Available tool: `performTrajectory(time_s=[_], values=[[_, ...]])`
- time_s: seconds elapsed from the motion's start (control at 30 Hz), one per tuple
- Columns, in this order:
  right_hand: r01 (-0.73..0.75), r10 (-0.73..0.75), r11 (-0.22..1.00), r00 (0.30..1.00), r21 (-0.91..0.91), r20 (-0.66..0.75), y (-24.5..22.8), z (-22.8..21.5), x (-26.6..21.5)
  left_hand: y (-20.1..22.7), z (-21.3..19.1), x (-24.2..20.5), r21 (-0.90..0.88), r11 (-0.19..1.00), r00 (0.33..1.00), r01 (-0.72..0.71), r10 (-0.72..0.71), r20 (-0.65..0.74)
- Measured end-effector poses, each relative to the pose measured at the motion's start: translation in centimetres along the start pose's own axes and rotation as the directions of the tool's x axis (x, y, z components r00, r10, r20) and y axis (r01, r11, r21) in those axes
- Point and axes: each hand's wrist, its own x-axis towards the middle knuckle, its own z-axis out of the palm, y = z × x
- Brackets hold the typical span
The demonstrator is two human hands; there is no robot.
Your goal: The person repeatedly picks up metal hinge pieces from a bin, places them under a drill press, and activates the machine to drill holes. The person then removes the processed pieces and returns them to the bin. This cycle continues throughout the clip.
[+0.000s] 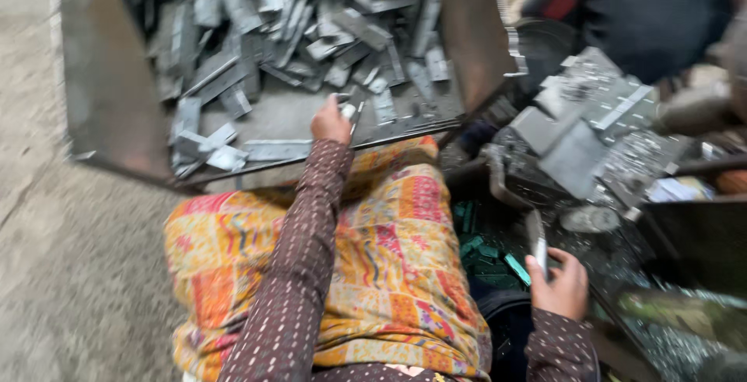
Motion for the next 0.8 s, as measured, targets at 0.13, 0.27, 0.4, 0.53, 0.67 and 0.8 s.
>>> performTrajectory(time_s=[0.13, 0.27, 0.4, 0.53, 0.67, 0.8], values=[[0.036, -0.035, 0.999, 0.997, 0.018, -0.073, 1.0, 0.6, -0.8, 9.5, -3.1, -2.6, -0.179, 0.966, 0.982, -0.189, 0.189, -0.018], [0.018, -0.017, 1.000, 0.996, 0.011, -0.087, 1.0, 1.2, -0.3, 20.8, -5.1, -6.3, -0.329, 0.716, 0.787, -0.616, 0.583, -0.204], [0.022, -0.023, 1.000, 0.995, -0.017, -0.095, 0.6, 0.6, -0.7, 29.9, -4.4, -10.0, -0.054, 0.530, 0.532, -0.847, 0.844, -0.068], [0.047, -0.050, 0.998, 0.992, -0.031, -0.120, 0.3, 0.5, -0.6, 32.3, -4.1, -12.8, -0.038, 0.475, 0.470, -0.879, 0.877, 0.096], [-0.019, 0.019, 1.000, 0.996, -0.001, -0.085, 0.5, 0.9, -0.7, 31.4, -3.5, -14.0, -0.086, 0.530, 0.498, -0.844, 0.831, 0.247], [-0.002, 0.002, 1.000, 0.997, 0.007, -0.081, 0.6, 1.0, -0.8, 30.6, -3.0, -13.0, 0.084, 0.563, 0.568, -0.823, 0.803, 0.184]])
